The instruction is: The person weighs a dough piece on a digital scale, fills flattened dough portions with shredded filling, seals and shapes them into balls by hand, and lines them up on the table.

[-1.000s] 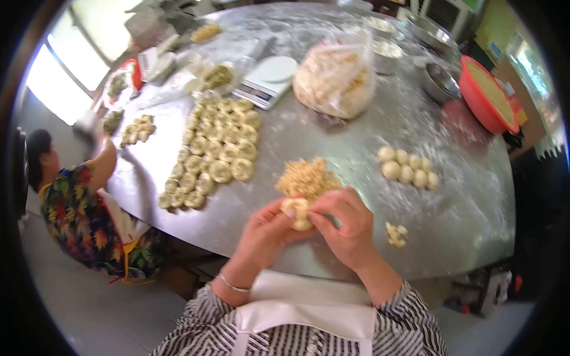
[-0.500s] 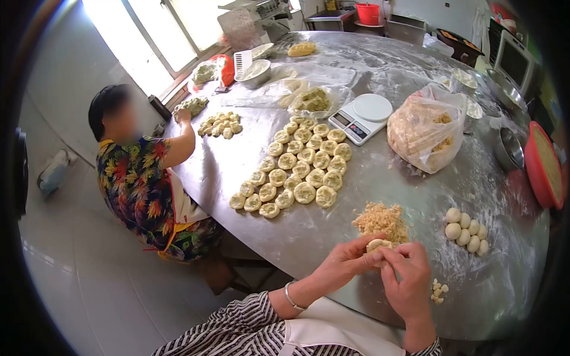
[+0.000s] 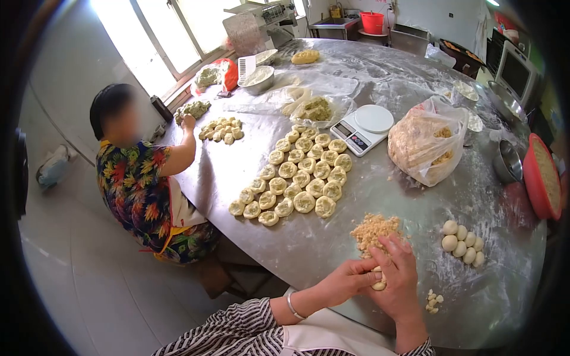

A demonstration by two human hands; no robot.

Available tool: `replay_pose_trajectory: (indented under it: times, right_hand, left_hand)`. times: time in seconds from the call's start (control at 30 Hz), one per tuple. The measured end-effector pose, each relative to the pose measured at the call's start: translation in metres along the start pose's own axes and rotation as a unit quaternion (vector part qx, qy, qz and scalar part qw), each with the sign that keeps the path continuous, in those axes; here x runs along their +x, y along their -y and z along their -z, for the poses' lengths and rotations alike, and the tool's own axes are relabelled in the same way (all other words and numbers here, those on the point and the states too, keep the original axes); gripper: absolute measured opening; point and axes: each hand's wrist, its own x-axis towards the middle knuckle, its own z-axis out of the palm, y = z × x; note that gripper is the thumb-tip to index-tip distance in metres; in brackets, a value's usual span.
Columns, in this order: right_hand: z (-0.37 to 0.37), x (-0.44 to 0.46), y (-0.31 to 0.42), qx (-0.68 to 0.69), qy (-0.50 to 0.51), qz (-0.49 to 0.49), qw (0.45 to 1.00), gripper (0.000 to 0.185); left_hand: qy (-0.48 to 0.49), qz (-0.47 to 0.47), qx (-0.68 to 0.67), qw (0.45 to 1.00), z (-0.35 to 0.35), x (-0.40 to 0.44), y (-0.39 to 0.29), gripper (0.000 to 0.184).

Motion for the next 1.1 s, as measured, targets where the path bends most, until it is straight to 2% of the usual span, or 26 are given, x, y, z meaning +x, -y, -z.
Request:
replay_pose_trajectory:
  times: [0.07, 0.1, 0.17, 0.23, 0.27, 0.37, 0.4, 0.47, 0.53, 0.63, 0.73, 0.83, 0.93, 1.0, 1.1]
  right_hand:
    - [-0.008, 0.001, -0.003, -0.003, -0.026, -0.002, 1.000, 0.058]
    - [-0.012, 0.001, -0.005, -0.005, -0.035, -0.006, 0.999, 0.052]
    - [-0.019, 0.002, -0.003, 0.091, -0.074, -0.060, 0.991, 0.042]
    - [-0.023, 0.004, -0.005, 0.162, -0.116, -0.114, 0.973, 0.034]
    - [-0.025, 0.005, -0.008, 0.189, -0.138, -0.141, 0.962, 0.030]
    - [-0.032, 0.008, -0.010, 0.226, -0.173, -0.210, 0.936, 0.024]
    - [-0.035, 0.009, -0.011, 0.226, -0.182, -0.230, 0.929, 0.022]
    - [-0.043, 0.007, -0.018, 0.157, -0.182, -0.148, 0.959, 0.023]
    - [-0.039, 0.012, -0.011, 0.122, -0.159, -0.126, 0.972, 0.033]
    - [-0.018, 0.018, 0.001, 0.092, -0.146, -0.123, 0.977, 0.049]
    - [-0.013, 0.015, -0.014, 0.094, -0.098, -0.071, 0.988, 0.060]
    - [-0.022, 0.007, -0.018, 0.058, -0.063, -0.051, 0.995, 0.058]
    - [-0.034, 0.003, -0.025, 0.051, -0.102, -0.040, 0.993, 0.053]
    - [-0.030, 0.000, -0.021, 0.073, -0.110, -0.036, 0.991, 0.052]
    - [-0.021, 0.004, -0.019, 0.074, -0.130, -0.039, 0.988, 0.045]
  left_hand:
    - [-0.055, 0.011, 0.138, 0.989, -0.004, -0.001, -0.007, 0.034]
    - [-0.083, -0.054, 0.145, 0.985, -0.005, 0.002, -0.003, 0.034]
    - [-0.128, -0.186, 0.157, 0.962, -0.010, 0.015, 0.008, 0.034]
    - [-0.128, -0.076, -0.071, 0.986, -0.020, 0.012, -0.014, 0.034]
    - [-0.124, -0.014, -0.182, 0.975, -0.023, 0.008, -0.023, 0.034]
    - [-0.065, -0.039, -0.069, 0.995, -0.006, 0.017, 0.001, 0.031]
    - [-0.083, -0.025, -0.057, 0.995, -0.006, 0.019, 0.003, 0.031]
    - [-0.107, -0.020, -0.043, 0.993, -0.004, 0.019, 0.000, 0.031]
    - [-0.120, -0.057, -0.055, 0.990, -0.003, 0.019, -0.004, 0.032]
    - [-0.162, -0.048, -0.134, 0.976, -0.012, 0.012, -0.018, 0.036]
    - [-0.167, -0.026, -0.121, 0.978, -0.020, 0.007, -0.022, 0.032]
    - [-0.161, -0.088, 0.007, 0.983, -0.011, 0.008, -0.009, 0.030]
    - [-0.189, -0.104, 0.204, 0.955, -0.017, 0.006, -0.016, 0.032]
    - [-0.173, -0.088, 0.050, 0.980, -0.022, 0.001, -0.014, 0.034]
    - [-0.158, -0.052, -0.148, 0.975, -0.032, 0.002, -0.029, 0.038]
